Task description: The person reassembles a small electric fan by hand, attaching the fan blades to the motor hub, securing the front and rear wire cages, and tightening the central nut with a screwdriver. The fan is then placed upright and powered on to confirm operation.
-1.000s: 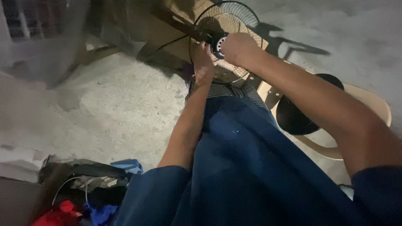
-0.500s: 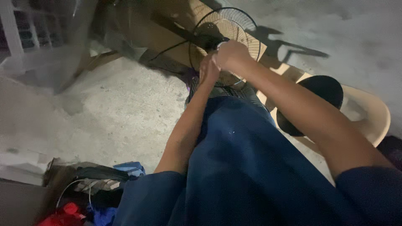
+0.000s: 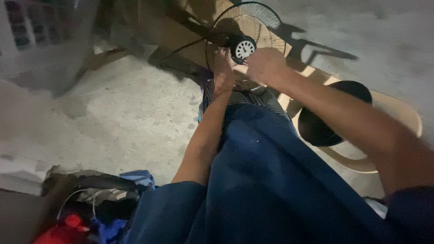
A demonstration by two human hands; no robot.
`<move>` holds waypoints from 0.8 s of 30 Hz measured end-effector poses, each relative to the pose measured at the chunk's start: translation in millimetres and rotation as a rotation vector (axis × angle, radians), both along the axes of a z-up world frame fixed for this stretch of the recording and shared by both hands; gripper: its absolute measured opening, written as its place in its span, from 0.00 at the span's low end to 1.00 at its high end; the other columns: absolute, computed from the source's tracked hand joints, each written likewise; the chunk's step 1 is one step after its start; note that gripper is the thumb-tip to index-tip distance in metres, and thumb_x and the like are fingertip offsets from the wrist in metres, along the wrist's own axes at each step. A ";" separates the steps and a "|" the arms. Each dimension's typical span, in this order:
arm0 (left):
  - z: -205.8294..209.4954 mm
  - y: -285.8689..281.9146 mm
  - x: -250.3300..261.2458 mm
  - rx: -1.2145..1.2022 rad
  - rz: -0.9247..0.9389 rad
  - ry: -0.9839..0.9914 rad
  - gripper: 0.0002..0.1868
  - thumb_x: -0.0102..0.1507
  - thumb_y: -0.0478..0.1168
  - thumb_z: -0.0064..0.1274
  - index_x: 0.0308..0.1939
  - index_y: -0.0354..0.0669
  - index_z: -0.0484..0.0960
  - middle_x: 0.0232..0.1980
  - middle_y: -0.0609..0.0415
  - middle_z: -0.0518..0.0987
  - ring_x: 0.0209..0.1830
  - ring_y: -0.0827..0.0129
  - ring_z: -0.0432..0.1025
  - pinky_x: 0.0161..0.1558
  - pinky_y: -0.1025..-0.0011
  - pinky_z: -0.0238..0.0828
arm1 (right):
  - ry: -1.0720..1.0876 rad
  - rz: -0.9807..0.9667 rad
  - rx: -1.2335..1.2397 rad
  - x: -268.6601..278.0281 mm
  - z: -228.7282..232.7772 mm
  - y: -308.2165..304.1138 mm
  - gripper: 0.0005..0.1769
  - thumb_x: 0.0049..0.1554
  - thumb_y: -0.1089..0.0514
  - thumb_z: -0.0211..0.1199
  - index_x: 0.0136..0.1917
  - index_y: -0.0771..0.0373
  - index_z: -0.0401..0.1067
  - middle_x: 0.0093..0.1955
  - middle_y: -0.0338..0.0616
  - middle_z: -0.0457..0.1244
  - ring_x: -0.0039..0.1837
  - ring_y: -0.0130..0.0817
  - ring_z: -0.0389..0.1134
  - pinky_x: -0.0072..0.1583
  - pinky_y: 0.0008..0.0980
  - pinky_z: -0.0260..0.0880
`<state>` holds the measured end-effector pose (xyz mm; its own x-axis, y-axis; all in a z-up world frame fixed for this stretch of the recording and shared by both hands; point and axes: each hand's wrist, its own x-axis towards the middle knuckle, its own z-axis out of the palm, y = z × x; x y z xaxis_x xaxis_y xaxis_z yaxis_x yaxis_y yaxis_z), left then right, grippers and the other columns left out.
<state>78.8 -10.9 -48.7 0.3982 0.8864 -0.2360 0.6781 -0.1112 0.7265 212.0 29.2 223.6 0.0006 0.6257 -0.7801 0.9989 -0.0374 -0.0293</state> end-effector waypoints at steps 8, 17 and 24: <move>73.9 29.1 12.1 -0.261 0.002 0.095 0.41 0.56 0.51 0.66 0.68 0.41 0.69 0.71 0.41 0.67 0.70 0.48 0.61 0.65 0.53 0.58 | 0.054 -0.504 -0.208 0.5 -6.0 33.5 0.23 0.58 0.49 0.54 0.42 0.70 0.80 0.32 0.54 0.69 0.41 0.46 0.76 0.50 0.44 0.76; 13.0 9.9 26.2 -0.387 -0.083 0.113 0.17 0.75 0.44 0.42 0.58 0.40 0.81 0.55 0.49 0.83 0.52 0.63 0.77 0.57 0.69 0.78 | -0.029 0.411 0.509 -27.5 17.2 -6.3 0.11 0.56 0.57 0.66 0.48 0.67 0.77 0.51 0.53 0.67 0.55 0.48 0.72 0.44 0.41 0.75; 11.5 0.1 -2.0 0.228 0.022 -0.022 0.30 0.67 0.31 0.45 0.74 0.42 0.65 0.75 0.45 0.70 0.76 0.57 0.63 0.76 0.66 0.61 | 0.054 0.143 0.185 0.9 -4.2 -7.5 0.10 0.59 0.61 0.60 0.47 0.66 0.79 0.46 0.59 0.70 0.50 0.53 0.74 0.50 0.48 0.75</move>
<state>76.8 -10.7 -37.2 0.3811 0.9243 -0.0205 0.6666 -0.2594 0.6989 212.9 21.6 219.4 -0.1370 0.7488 -0.6485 0.9904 0.1154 -0.0759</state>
